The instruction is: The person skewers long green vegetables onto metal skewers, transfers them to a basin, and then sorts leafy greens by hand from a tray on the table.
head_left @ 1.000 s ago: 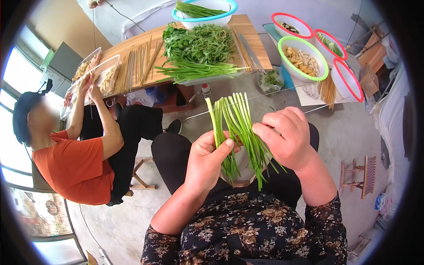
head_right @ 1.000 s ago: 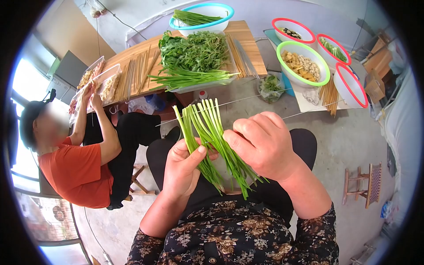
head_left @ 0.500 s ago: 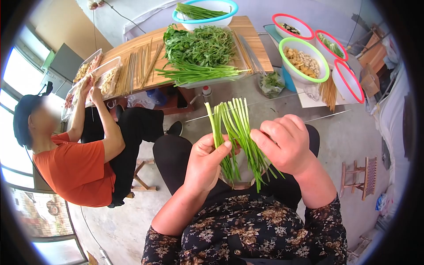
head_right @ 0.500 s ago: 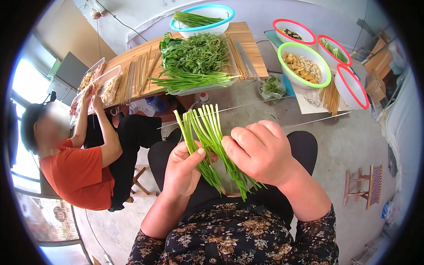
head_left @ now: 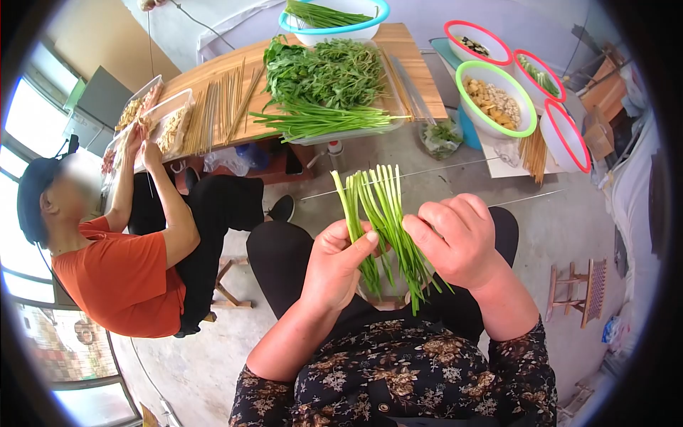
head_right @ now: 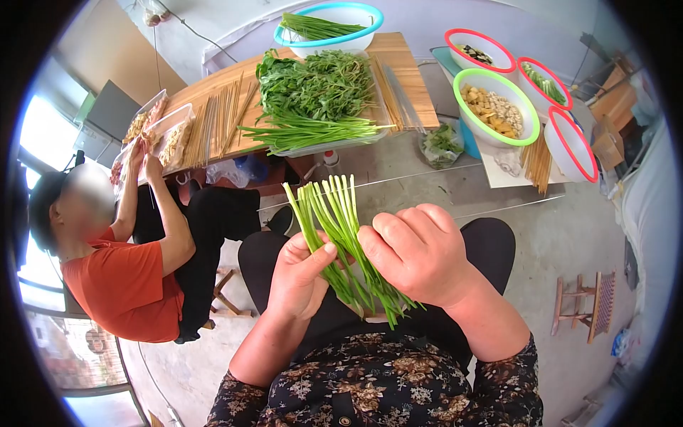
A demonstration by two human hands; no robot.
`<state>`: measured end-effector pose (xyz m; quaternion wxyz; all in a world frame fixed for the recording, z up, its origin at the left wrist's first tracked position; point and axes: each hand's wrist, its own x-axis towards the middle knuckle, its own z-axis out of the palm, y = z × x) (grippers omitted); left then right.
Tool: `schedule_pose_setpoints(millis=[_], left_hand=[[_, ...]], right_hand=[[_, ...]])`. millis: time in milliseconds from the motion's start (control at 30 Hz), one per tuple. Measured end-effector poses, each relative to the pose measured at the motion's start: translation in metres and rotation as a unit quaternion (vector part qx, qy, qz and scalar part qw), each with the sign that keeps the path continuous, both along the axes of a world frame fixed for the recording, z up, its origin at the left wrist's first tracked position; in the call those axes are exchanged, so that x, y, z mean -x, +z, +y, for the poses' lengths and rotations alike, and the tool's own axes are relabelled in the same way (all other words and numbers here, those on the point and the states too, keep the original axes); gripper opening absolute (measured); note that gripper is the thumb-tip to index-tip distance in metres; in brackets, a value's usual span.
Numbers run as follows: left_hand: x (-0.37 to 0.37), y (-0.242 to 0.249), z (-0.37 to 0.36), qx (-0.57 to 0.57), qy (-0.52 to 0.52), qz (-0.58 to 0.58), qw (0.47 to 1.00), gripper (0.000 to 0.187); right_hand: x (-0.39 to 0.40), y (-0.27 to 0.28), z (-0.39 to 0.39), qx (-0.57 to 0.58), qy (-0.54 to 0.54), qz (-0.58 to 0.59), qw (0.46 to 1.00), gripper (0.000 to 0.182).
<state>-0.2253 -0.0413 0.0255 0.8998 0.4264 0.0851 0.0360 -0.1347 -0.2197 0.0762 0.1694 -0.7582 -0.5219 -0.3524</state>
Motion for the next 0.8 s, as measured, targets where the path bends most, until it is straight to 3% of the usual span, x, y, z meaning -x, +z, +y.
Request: schedule_pose_setpoints(millis=[433,800], left_hand=[[-0.007,-0.002,-0.005,0.014,-0.014,0.009,1.000,0.009],[-0.005,0.000,-0.008,-0.007,-0.016,-0.047,0.999,0.024]], right_hand=[[-0.010,-0.010,-0.003,-0.034,0.037,0.094,0.994,0.023],[-0.010,-0.004,-0.014,-0.035,0.037,0.100,0.994,0.023]])
